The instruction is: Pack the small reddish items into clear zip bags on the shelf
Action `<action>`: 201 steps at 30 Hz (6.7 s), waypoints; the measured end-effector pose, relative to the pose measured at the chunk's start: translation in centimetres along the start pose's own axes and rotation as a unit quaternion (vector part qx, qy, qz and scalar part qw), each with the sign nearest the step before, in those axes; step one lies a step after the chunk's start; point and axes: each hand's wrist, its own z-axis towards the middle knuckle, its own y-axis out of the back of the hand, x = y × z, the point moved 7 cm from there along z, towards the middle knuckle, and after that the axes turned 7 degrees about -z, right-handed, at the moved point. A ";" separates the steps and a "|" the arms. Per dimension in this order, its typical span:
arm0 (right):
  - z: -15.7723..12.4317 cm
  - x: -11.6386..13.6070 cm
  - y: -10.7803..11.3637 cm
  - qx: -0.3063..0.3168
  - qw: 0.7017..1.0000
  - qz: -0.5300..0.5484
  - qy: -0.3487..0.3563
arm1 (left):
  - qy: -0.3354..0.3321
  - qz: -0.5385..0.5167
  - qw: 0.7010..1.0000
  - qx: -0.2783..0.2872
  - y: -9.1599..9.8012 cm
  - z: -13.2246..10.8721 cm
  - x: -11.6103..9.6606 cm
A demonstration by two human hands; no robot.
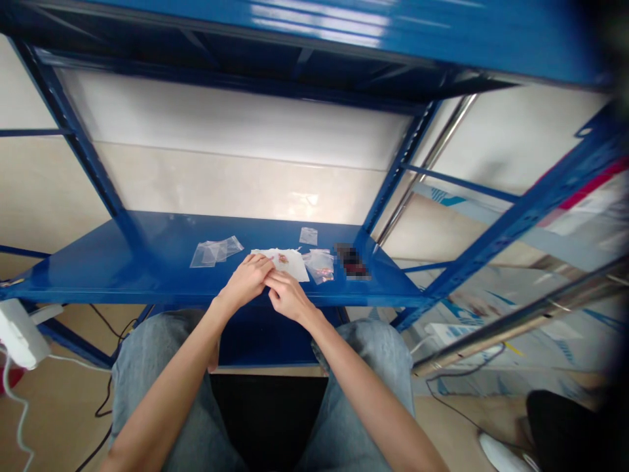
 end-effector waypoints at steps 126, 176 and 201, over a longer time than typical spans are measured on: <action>2.6 -5.6 1.7 -0.177 0.942 0.226 -0.175 | 0.264 -0.087 0.947 -0.162 -0.8 -1.7 4.6; 3.1 -4.2 1.2 -0.139 0.969 0.118 -0.167 | 0.273 -0.089 0.948 -0.137 -0.6 -1.5 4.4; 0.4 -4.5 0.2 -0.104 0.882 0.371 -0.270 | 0.202 -0.735 0.620 -0.185 -1.7 0.0 2.9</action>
